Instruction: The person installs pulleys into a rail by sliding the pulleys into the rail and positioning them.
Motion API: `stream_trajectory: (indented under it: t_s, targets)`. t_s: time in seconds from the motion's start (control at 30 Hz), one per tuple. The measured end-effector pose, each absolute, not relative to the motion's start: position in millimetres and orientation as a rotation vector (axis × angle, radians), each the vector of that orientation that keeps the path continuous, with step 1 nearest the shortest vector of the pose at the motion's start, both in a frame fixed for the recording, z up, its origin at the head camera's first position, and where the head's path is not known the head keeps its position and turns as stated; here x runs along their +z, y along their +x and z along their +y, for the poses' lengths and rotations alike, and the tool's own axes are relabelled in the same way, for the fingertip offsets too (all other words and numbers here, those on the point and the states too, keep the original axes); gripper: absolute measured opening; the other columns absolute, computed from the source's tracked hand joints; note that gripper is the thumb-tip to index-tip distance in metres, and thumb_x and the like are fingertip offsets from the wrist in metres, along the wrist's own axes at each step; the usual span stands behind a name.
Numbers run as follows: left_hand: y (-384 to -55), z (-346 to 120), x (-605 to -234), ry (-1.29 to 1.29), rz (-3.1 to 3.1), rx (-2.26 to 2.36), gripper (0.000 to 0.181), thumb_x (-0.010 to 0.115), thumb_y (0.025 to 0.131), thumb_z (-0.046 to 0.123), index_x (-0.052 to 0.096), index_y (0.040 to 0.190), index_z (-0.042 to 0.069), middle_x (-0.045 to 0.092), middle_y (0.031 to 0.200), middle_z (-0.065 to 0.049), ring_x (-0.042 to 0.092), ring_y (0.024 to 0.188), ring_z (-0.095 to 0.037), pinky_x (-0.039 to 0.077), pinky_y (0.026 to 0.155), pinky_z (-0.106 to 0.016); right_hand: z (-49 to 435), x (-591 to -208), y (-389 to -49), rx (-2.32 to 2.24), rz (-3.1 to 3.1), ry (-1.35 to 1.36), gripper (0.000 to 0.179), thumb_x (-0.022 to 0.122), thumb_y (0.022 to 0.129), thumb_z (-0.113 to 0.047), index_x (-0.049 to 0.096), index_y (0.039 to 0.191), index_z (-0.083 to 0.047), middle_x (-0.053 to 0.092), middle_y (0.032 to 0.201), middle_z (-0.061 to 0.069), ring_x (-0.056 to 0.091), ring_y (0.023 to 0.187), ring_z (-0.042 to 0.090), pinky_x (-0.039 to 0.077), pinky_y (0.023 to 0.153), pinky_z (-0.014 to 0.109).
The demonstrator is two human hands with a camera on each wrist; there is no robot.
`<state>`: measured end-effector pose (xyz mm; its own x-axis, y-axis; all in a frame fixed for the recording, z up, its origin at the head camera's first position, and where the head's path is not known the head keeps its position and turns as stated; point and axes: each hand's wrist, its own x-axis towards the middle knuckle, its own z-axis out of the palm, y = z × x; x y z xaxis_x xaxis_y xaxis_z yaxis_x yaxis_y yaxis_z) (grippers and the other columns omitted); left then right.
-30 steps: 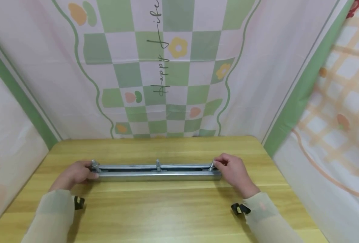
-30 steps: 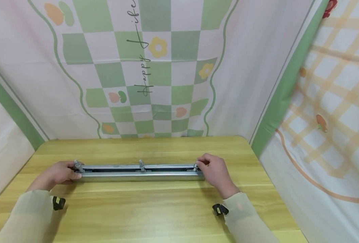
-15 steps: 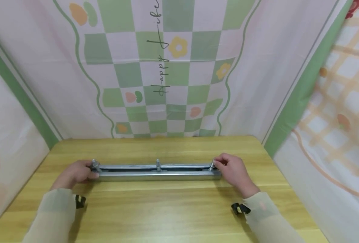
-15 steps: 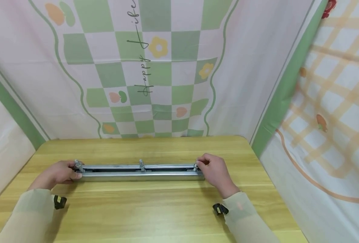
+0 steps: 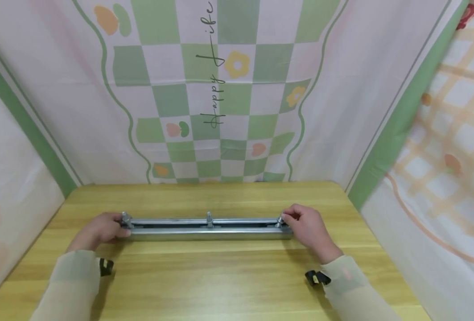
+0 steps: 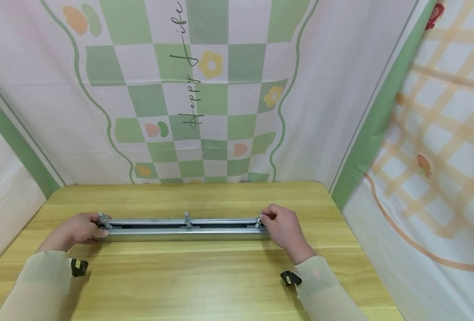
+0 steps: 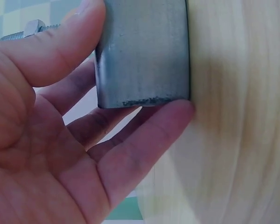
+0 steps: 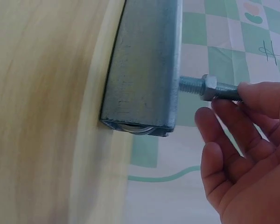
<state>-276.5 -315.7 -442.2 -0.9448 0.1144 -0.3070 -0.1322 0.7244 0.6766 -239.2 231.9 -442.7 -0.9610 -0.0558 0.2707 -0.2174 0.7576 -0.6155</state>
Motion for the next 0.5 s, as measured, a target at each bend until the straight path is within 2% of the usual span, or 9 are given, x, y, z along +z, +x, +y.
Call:
stream_trajectory:
  t_s: [0.1, 0.2, 0.3, 0.4, 0.5]
  targets:
    - [-275.9, -315.3, -441.4, -0.001, 2.601, 1.07, 0.033, 0.074, 0.087, 0.009, 0.063, 0.114, -0.004, 0.061, 0.108, -0.02, 0.06, 0.096, -0.031, 0.057, 0.077, -0.045, 232.6, -441.2, -241.3, 0.974, -2.732, 0.235, 0.009, 0.066, 0.097, -0.018, 0.073, 0.099, -0.014, 0.069, 0.089, -0.004, 0.061, 0.08, 0.016, 0.051, 0.07, 0.038]
    - [-275.9, -315.3, -440.5, 0.041, 2.613, 1.05, 0.032, 0.074, 0.087, 0.01, 0.062, 0.113, -0.004, 0.06, 0.11, -0.022, 0.059, 0.098, -0.034, 0.056, 0.08, -0.048, 235.3, -440.3, -242.2, 0.991, -2.753, 0.264, 0.021, 0.065, 0.097, -0.022, 0.07, 0.113, -0.008, 0.07, 0.1, 0.002, 0.063, 0.087, 0.02, 0.054, 0.075, 0.041]
    - [-275.6, -313.6, -438.0, 0.121, 2.663, 0.928, 0.046, 0.072, 0.09, 0.018, 0.056, 0.125, -0.007, 0.057, 0.121, -0.032, 0.055, 0.108, -0.047, 0.048, 0.09, -0.06, 240.9, -440.0, -239.9, 1.033, -2.764, 0.252, 0.039, 0.063, 0.098, -0.028, 0.062, 0.13, -0.005, 0.067, 0.117, 0.009, 0.063, 0.099, 0.025, 0.053, 0.085, 0.046]
    - [-273.4, -307.8, -429.3, 0.158, 2.72, 0.783, 0.072, 0.064, 0.096, 0.031, 0.035, 0.143, -0.014, 0.041, 0.136, -0.044, 0.04, 0.122, -0.061, 0.034, 0.099, -0.07, 249.3, -437.6, -236.5, 1.006, -2.768, 0.221, 0.055, 0.059, 0.1, -0.039, 0.051, 0.143, -0.005, 0.058, 0.135, 0.015, 0.056, 0.117, 0.034, 0.045, 0.098, 0.055]
    - [-267.4, -299.6, -414.1, 0.1, 2.749, 0.718, 0.091, 0.051, 0.1, 0.047, 0.01, 0.149, -0.018, 0.018, 0.143, -0.05, 0.022, 0.127, -0.067, 0.023, 0.101, -0.075, 256.2, -431.3, -233.2, 0.895, -2.775, 0.211, 0.065, 0.055, 0.1, -0.046, 0.042, 0.149, -0.005, 0.046, 0.147, 0.021, 0.041, 0.132, 0.043, 0.032, 0.107, 0.062]
